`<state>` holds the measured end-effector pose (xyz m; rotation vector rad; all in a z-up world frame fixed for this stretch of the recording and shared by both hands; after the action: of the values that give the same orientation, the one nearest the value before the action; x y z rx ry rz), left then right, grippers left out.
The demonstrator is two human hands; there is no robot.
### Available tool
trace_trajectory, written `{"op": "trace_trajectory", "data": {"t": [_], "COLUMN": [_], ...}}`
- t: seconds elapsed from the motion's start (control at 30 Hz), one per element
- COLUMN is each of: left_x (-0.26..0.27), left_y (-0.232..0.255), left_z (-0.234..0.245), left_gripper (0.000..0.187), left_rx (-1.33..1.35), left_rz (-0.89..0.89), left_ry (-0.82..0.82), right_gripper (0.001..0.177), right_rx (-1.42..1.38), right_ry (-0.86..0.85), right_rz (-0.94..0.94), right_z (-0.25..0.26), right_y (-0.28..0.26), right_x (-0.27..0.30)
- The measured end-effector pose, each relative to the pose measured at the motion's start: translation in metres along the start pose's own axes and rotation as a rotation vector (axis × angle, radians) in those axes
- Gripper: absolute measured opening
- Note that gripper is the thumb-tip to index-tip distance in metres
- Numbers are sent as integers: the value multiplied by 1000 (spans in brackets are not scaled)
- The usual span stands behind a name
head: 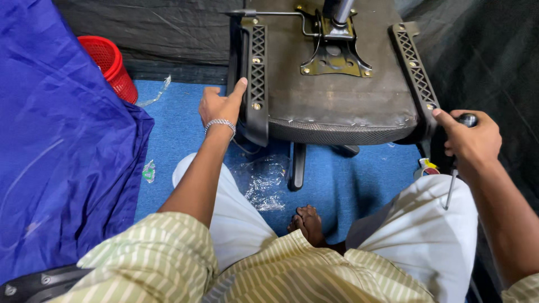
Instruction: The person uses a screwdriver to tighten screws on the underside of a black office chair, securing the armrests to the seat base. They work on multiple screws on both sides of the chair while sitting on the floor.
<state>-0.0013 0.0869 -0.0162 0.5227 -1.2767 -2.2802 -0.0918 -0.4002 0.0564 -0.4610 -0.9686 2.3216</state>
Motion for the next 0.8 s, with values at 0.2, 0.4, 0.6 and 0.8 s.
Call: {"op": "trace_trajectory", "data": {"t": [0.2, 0.4, 0.6, 0.8], "left_x": [19, 10, 0, -22], "left_y": [19, 20, 18, 24], "left_z": [-7, -18, -16, -13], "left_gripper": [76, 88, 78, 90], "left_rx": [-107, -207, 290, 319], "left_rz": [-289, 68, 163, 252], "left_ry": [-12, -212, -541, -685], "right_gripper": [56, 64, 68, 65], "right_rx": [-184, -32, -176, -310], "right_ry": [-285, -389, -607, -579], "right_rz": [-76, -191, -273, -355], "right_z": [-21, -39, -53, -63], "right_y": [1, -7, 9, 10], "right_x": [-20, -24, -37, -55]}}
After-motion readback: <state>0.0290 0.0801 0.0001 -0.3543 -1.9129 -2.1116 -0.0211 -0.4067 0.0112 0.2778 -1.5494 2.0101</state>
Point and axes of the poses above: each hand's wrist, its own x-axis away from the middle knuckle, its own z-axis out of the back of the hand, y = z × x, the point moved 3 cm from there along -x, towards the middle knuckle, and after that the axes turned 1 degree about -z, right-handed, at the moved point
